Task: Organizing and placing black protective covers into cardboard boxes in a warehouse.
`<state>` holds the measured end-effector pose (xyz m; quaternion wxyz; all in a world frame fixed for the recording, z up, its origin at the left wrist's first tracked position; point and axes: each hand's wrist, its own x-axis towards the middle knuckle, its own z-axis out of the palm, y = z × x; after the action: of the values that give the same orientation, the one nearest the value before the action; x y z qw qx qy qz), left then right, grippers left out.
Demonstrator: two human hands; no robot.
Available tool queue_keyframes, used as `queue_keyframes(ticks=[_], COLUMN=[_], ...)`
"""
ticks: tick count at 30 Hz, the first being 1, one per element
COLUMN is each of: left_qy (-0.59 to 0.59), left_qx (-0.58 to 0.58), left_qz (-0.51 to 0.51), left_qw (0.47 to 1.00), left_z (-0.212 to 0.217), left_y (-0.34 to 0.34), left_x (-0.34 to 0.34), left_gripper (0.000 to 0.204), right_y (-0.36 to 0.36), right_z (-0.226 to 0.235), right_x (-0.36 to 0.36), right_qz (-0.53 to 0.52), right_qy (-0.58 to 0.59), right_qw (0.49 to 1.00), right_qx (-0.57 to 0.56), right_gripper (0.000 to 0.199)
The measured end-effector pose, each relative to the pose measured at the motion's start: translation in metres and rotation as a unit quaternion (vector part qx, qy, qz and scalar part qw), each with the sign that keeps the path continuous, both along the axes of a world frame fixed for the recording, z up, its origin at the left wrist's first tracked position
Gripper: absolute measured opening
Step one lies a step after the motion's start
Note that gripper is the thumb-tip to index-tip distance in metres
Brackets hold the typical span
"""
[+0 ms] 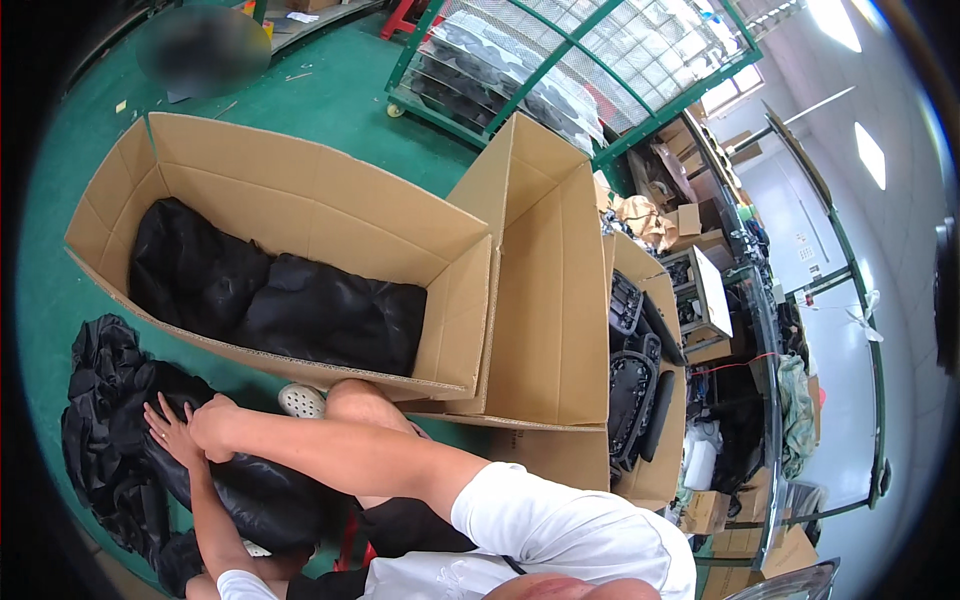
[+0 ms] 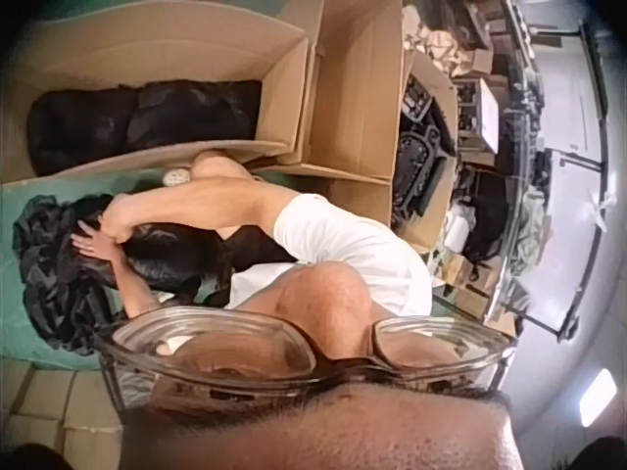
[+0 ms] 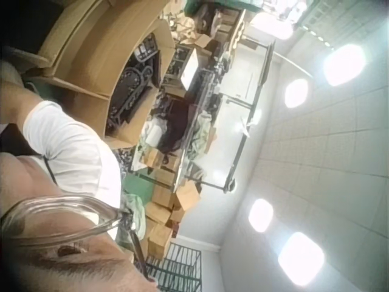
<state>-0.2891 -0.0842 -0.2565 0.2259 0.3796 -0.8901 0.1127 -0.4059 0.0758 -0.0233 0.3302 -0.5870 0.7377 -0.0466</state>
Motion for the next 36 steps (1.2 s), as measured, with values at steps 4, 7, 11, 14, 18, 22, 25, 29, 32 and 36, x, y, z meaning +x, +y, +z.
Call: queue_keyframes(ticks=[4, 7, 11, 14, 18, 22, 25, 29, 32, 36], left_qy=[-0.035, 0.024, 0.094, 0.082, 0.119, -0.072, -0.079, -0.087, -0.102, -0.158], left_qx=[0.047, 0.095, 0.143, 0.125, 0.12, 0.227, 0.239, 0.276, 0.322, 0.426], left_qz=[0.03, 0.003, 0.034, 0.09, 0.135, 0.132, 0.143, 0.135, 0.141, 0.143], left_qw=[0.998, 0.995, 0.985, 0.985, 0.976, 0.962, 0.957, 0.948, 0.931, 0.879], left_z=[-0.002, 0.035, 0.047, 0.047, 0.044, 0.043, 0.046, 0.052, 0.057, 0.071], left_y=[-0.01, 0.044, 0.109, 0.157, 0.207, 0.226, 0.227, 0.227, 0.221, 0.202], left_x=[0.017, 0.013, 0.056, 0.092, 0.112, 0.113, 0.11, 0.111, 0.117, 0.111], left_gripper=[0.075, 0.083, 0.079, 0.075, 0.077, 0.076, 0.076, 0.079, 0.083, 0.102], right_y=[-0.006, 0.004, 0.008, 0.012, 0.015, 0.02, 0.021, 0.018, 0.011, -0.002], right_z=[-0.001, -0.002, 0.004, 0.001, 0.006, 0.006, 0.005, 0.001, 0.002, -0.012], right_x=[0.005, -0.007, -0.005, -0.008, -0.008, -0.01, -0.009, -0.009, -0.003, -0.011], right_qz=[0.03, 0.001, 0.002, 0.0, 0.006, 0.024, 0.033, 0.045, 0.054, 0.107], right_qy=[-0.037, -0.038, -0.039, -0.029, -0.025, -0.022, -0.018, -0.015, -0.023, -0.038], right_qw=[0.999, 0.999, 0.999, 0.999, 0.999, 0.999, 0.999, 0.998, 0.997, 0.99], right_qx=[0.01, 0.002, -0.009, -0.034, -0.018, -0.011, -0.02, -0.037, -0.056, -0.082], right_gripper=[0.036, 0.036, 0.035, 0.034, 0.039, 0.043, 0.043, 0.044, 0.044, 0.048])
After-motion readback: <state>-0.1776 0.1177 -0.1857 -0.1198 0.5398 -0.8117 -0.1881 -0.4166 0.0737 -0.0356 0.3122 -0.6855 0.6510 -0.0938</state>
